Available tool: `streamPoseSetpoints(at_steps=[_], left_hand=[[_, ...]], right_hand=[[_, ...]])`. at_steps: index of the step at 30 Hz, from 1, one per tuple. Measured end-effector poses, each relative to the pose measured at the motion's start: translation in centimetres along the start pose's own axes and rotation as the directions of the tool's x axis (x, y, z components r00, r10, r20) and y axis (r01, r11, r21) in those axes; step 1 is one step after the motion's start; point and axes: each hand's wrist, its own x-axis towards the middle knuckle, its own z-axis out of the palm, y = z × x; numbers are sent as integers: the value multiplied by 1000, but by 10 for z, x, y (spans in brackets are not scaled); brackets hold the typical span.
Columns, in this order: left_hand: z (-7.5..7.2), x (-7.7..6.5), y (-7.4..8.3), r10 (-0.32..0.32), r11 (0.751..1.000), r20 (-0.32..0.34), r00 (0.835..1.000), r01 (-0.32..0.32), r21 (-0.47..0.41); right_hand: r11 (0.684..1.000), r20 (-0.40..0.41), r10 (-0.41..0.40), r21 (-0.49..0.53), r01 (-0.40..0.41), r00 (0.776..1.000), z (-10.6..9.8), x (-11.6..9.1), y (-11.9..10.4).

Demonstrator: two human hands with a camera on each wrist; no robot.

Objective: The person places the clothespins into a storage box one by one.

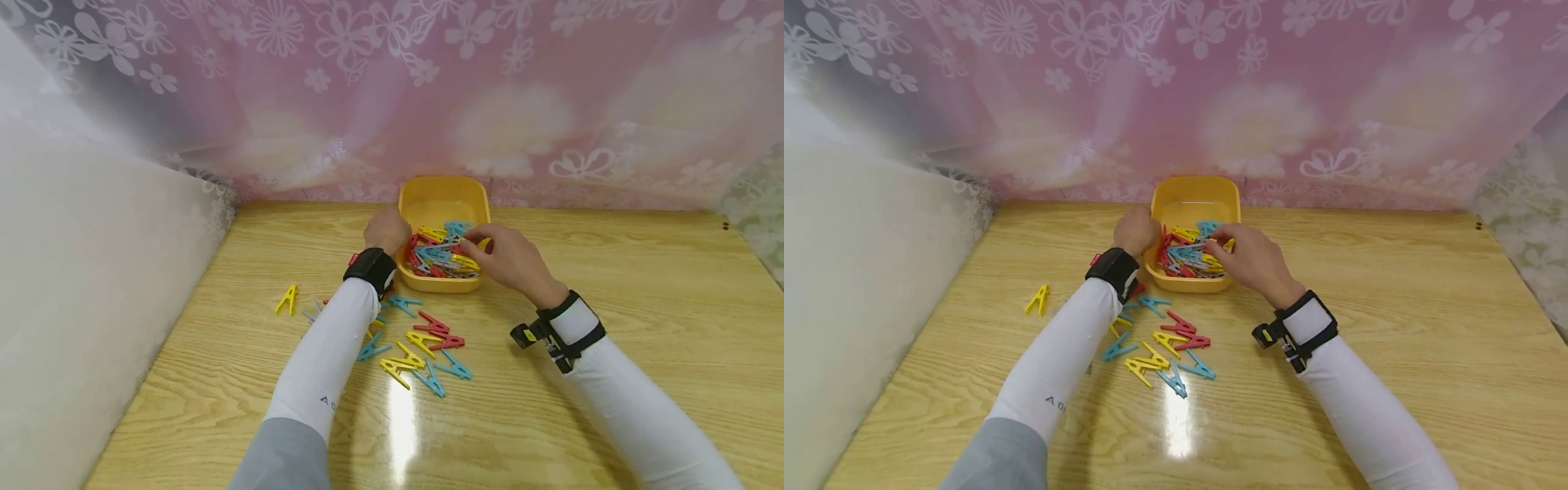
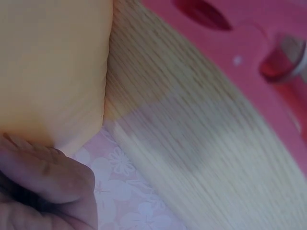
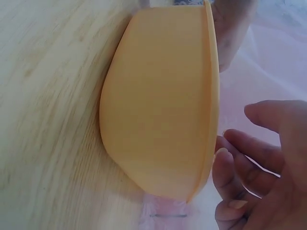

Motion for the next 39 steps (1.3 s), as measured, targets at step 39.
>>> streamPoseSetpoints(at_steps=[39], left_hand=[[1,-6,-3,11,1000,-34,999,-12,-22]], right_hand=[[957,-60,282,89,-276,958,10,46,31]])
